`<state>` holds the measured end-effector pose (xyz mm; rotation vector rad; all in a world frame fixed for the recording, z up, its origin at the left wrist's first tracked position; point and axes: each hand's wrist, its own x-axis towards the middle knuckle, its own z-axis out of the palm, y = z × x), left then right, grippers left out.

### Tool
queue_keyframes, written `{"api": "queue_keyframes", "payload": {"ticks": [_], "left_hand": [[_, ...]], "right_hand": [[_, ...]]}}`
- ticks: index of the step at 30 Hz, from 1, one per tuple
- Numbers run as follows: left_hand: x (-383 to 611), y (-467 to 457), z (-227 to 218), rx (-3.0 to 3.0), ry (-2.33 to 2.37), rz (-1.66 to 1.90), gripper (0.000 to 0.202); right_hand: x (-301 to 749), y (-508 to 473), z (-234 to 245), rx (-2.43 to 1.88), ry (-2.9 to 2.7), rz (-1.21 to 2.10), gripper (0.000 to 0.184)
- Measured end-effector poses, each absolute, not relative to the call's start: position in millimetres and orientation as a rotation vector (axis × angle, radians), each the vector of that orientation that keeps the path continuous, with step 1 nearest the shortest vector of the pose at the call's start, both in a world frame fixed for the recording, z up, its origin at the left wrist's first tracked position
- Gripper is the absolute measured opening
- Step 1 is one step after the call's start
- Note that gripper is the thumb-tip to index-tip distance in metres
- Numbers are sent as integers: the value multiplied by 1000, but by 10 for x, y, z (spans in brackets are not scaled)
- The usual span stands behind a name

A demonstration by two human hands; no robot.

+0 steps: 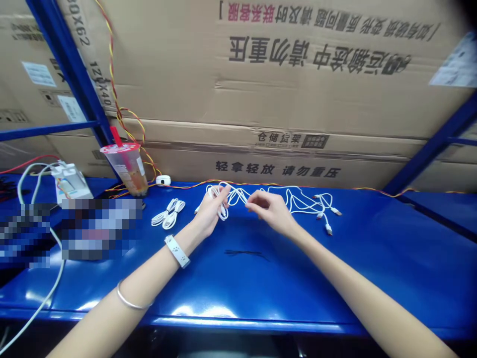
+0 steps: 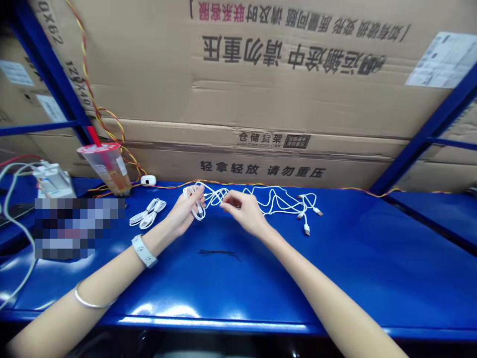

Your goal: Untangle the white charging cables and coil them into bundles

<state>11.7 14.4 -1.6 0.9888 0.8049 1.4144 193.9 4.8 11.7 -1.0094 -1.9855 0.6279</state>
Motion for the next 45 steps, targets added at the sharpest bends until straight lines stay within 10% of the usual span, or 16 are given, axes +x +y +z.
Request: {"api": "queue_keyframes", "payload": {"ticks": [12,45], "left_hand": [[218,34,-13,691,656,1397,11],[204,52,-1,1242,716,1411,43]], "right_hand": [[1727,-97,-93,-873,-2346,335,10],[1893,8,183,-930,-1788,1040,38]]}}
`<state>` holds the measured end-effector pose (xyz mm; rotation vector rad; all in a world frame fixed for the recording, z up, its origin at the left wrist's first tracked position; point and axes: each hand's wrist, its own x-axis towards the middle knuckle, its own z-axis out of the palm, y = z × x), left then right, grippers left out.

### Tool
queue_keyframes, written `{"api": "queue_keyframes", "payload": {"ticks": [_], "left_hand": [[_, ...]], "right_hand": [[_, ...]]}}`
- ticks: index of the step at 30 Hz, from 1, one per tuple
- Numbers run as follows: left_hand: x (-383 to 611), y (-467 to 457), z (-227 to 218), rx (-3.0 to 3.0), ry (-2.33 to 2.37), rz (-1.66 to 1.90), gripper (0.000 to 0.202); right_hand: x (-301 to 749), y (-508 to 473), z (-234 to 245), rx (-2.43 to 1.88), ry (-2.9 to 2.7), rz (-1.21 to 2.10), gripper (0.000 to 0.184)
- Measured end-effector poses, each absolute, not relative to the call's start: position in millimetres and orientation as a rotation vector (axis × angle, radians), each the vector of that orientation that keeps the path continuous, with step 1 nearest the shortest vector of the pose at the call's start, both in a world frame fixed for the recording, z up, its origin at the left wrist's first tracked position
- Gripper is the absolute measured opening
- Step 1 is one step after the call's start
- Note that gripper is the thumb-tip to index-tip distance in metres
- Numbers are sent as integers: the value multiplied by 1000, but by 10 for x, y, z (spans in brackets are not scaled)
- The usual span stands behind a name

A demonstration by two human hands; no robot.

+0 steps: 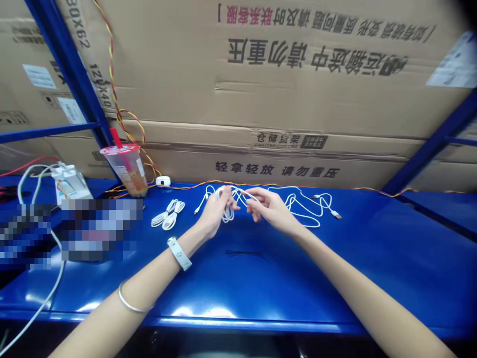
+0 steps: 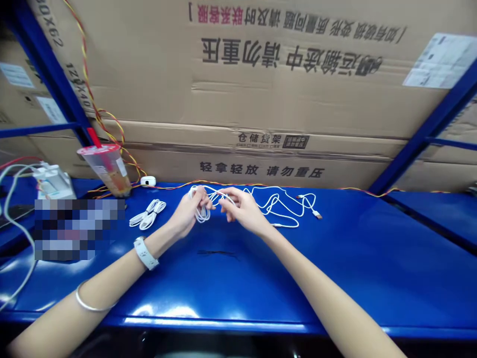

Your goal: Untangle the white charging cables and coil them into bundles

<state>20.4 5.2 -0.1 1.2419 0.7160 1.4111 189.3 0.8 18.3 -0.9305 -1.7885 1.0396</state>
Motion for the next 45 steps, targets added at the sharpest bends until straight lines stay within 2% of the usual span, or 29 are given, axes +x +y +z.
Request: {"api": "queue_keyframes", "payload": {"ticks": [6,11,15,18,24,31,33,38,45], "left_hand": [[36,200,94,893,552,1575,45],[92,170,87,713,569,1459,42],[174,57,119,640,648,1358,25],[159,37,132,652,579,1363,12],[-32,136,202,697,428,1448,20],[-105,120,320,832,454,1463,28],[-88,93,323,961,519,1450,29],[7,5,271,1385,808,1336,29],[140,-100,173,1603,738,908,28]], "right_hand": [[2017,87,213,-937,-1846,872,29],[1901,-46,226,-873,-2046,426,21],[1771,-169,138,-756,-2422,-23,26],[1739,-206,96,-798,-2518,-175,26],[1898,-72,184,-945,-2374,85,9],[2059,34,317,-1052,-2276,121,9],[2052,11,346,-1081,-2162,281,13],[1986,-63,391,-1020,-1797,1027,25],[1852,-160,355,-836,-1649,1321,26]]}}
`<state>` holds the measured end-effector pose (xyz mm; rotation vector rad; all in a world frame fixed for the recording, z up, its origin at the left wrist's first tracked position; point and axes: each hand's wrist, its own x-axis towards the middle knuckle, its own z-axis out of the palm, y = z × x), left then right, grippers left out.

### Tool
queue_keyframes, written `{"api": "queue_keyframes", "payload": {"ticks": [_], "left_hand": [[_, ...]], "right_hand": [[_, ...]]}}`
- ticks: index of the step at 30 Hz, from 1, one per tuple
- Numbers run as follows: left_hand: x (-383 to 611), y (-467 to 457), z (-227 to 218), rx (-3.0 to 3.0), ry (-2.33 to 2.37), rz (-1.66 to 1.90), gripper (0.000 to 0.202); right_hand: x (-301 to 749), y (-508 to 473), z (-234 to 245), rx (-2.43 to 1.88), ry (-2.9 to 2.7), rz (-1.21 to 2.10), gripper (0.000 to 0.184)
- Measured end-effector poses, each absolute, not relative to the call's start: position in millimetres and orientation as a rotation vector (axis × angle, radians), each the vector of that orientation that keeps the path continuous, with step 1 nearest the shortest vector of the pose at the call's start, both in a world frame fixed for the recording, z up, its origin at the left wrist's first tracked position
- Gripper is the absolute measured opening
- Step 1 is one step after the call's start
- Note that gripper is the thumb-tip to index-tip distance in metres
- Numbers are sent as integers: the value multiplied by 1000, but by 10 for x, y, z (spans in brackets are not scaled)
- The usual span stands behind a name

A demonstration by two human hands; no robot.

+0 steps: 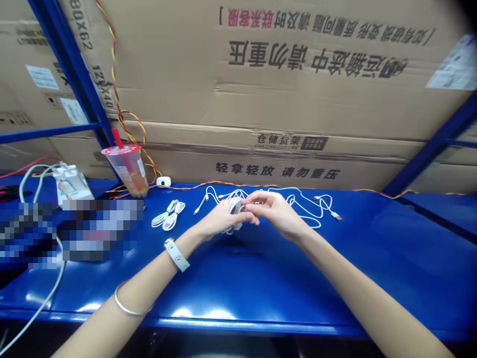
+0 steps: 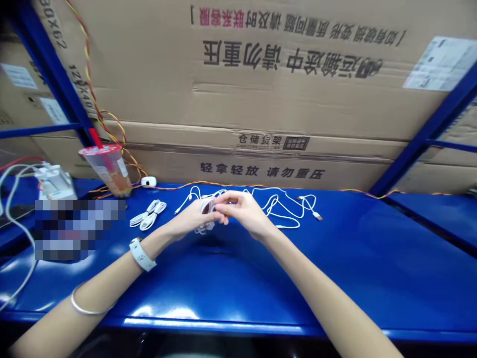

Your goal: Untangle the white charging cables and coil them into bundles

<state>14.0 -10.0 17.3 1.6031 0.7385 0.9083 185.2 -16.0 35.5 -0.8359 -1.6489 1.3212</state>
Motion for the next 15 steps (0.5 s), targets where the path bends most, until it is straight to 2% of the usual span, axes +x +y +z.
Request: {"api": "queue_keyframes", "payload": {"ticks": [3,8,15], "left_hand": [[123,-112,167,1590,676,735,24],[91,-134,156,1446,576,650,25],[93,-136,113,1428,629,609,27]], "right_hand": [[1834,-182,361,-796,-1679,1325,22],[1833,-195,368,-803,-1768,1211,18],[1851,-176,330,-883,-2039,758,23]]}}
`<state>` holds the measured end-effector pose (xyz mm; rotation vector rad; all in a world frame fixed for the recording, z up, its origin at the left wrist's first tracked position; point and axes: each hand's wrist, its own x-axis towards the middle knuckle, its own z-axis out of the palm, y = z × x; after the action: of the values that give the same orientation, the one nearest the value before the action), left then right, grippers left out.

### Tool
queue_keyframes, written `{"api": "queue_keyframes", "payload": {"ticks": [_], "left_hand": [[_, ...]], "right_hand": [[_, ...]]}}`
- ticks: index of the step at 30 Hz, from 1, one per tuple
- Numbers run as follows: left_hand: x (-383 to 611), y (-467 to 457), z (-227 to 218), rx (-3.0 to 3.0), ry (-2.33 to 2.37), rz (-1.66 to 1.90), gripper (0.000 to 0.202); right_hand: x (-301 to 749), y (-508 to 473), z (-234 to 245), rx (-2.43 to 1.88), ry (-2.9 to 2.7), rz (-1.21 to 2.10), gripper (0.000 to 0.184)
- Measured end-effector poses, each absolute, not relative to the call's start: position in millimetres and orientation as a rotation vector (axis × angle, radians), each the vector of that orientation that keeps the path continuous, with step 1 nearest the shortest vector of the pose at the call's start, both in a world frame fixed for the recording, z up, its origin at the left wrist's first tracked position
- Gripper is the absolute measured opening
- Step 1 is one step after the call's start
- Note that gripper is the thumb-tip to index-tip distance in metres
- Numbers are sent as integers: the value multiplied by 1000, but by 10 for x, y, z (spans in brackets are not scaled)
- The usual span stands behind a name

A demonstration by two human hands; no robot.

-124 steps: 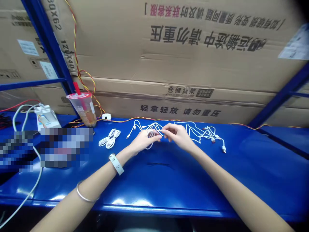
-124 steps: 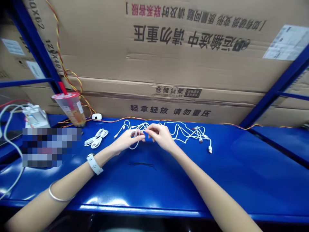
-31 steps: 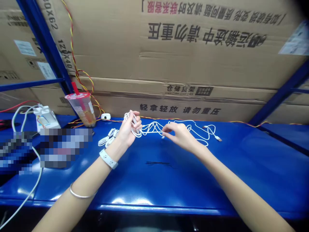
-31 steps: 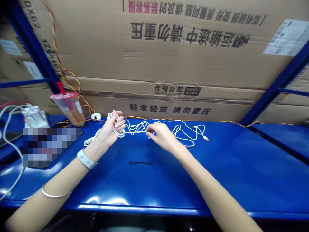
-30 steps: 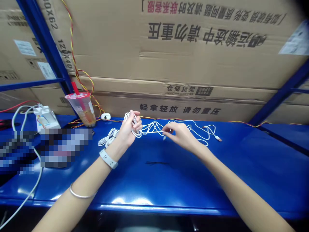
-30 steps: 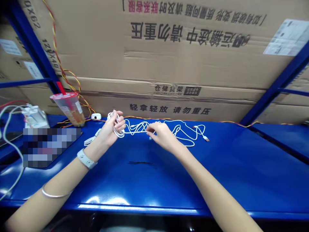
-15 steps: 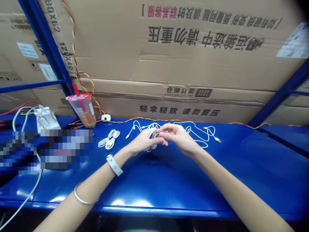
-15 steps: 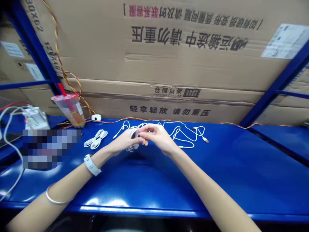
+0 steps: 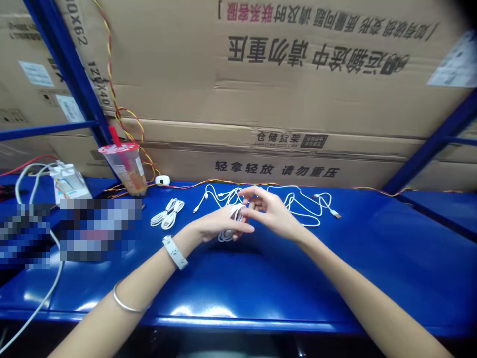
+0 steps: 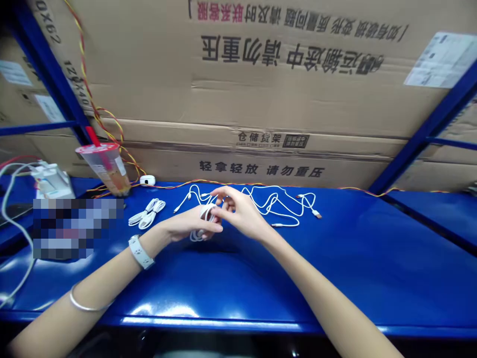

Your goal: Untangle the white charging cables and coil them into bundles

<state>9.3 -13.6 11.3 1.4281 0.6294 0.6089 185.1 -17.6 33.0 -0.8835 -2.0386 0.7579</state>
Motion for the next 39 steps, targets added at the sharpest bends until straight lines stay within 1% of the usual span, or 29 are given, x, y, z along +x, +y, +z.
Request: {"api": "queue_keyframes", "payload": {"ticks": [3,5,8,10,12,15,18,20,22,24,27,30,32,34,39], "left_hand": [[102,-126,115,1461,663,637,24],[113,-130,125,1458,669,658,24],[120,-145,152,1455,652,694,28],[110,-152,172,1477,648,669,27],[89,-152,187,1518,660,564,20],[55,-145,194,1524,679,433,21],[36,-141,186,1465,673,440,17],[36,-139,169,1490,682,456,16],[48,-139,143,1545,679,459,15],[69,-143,113,1579,661,450,16],[98,-149,88,1586,662,484,19],[96,-147,106,1568,705,557,24],[82,-145,129,1533,723,526,31],[71,-150,146,1472,702,473,34],[79,-188,157,1387,631,452,31]], "right_hand": [[1852,-166,314,-884,-2167,561,11],[1835,-177,301,-883,-2190,464,10],[1806,-202,290,-894,-2212,383,8],[1806,-205,299,-913,-2248,390,5],[1830,-190,324,-944,-2264,471,10],[1900,-148,379,-958,-2209,719,17],[1970,-124,420,-901,-2215,975,17],[1984,-131,419,-881,-2251,1035,20],[1960,-152,386,-940,-2274,968,27],[1910,-172,331,-1049,-2281,806,31],[1843,-175,248,-1115,-2255,590,29],[1827,-155,211,-1037,-2168,617,23],[1829,-149,210,-1001,-2121,663,22],[1827,-156,218,-995,-2106,642,23],[1844,-177,253,-941,-2149,549,26]]}}
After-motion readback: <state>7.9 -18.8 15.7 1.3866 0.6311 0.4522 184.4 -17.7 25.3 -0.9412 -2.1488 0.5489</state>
